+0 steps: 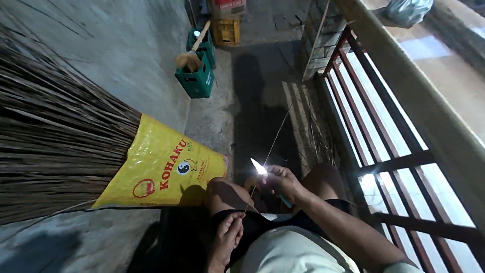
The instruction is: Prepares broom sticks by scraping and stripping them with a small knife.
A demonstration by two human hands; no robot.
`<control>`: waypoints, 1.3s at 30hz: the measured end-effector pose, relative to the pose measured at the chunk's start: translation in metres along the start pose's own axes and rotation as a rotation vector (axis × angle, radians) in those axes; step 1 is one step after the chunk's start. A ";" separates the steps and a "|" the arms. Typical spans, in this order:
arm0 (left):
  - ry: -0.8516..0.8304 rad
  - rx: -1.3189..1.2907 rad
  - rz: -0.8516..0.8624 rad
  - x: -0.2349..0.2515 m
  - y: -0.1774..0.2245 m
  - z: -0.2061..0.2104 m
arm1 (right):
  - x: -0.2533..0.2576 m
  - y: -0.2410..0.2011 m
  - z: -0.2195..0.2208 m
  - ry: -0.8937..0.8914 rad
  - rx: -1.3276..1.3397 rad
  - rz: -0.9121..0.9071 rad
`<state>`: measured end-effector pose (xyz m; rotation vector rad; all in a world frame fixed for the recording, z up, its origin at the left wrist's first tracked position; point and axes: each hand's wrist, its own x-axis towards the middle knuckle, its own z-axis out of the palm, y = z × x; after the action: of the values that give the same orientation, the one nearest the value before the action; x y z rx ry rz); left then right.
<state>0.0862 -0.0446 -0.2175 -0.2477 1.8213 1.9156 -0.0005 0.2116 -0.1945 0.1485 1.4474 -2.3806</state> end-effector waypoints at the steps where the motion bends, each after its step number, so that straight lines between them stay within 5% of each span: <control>1: 0.023 0.023 0.033 0.003 0.003 0.005 | -0.002 0.004 0.005 -0.015 -0.017 0.000; 8: 0.031 -0.152 0.045 0.017 0.019 0.022 | -0.024 0.037 0.028 -0.314 -0.164 0.073; 20: -0.052 -0.244 -0.096 0.008 0.014 0.011 | -0.012 0.031 0.016 -0.258 -0.064 0.143; 25: -0.057 -0.206 -0.112 0.001 0.005 0.002 | 0.011 0.001 -0.010 -0.042 -0.024 0.117; 32: -0.070 -0.191 -0.118 -0.002 0.000 -0.002 | -0.014 0.026 0.013 -0.267 -0.113 0.145; 39: -0.066 -0.083 -0.135 -0.011 -0.008 -0.013 | 0.013 -0.009 -0.009 0.055 0.012 0.101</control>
<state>0.0968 -0.0602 -0.2213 -0.3229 1.6419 1.8849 -0.0167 0.2204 -0.1949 0.2855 1.4150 -2.3211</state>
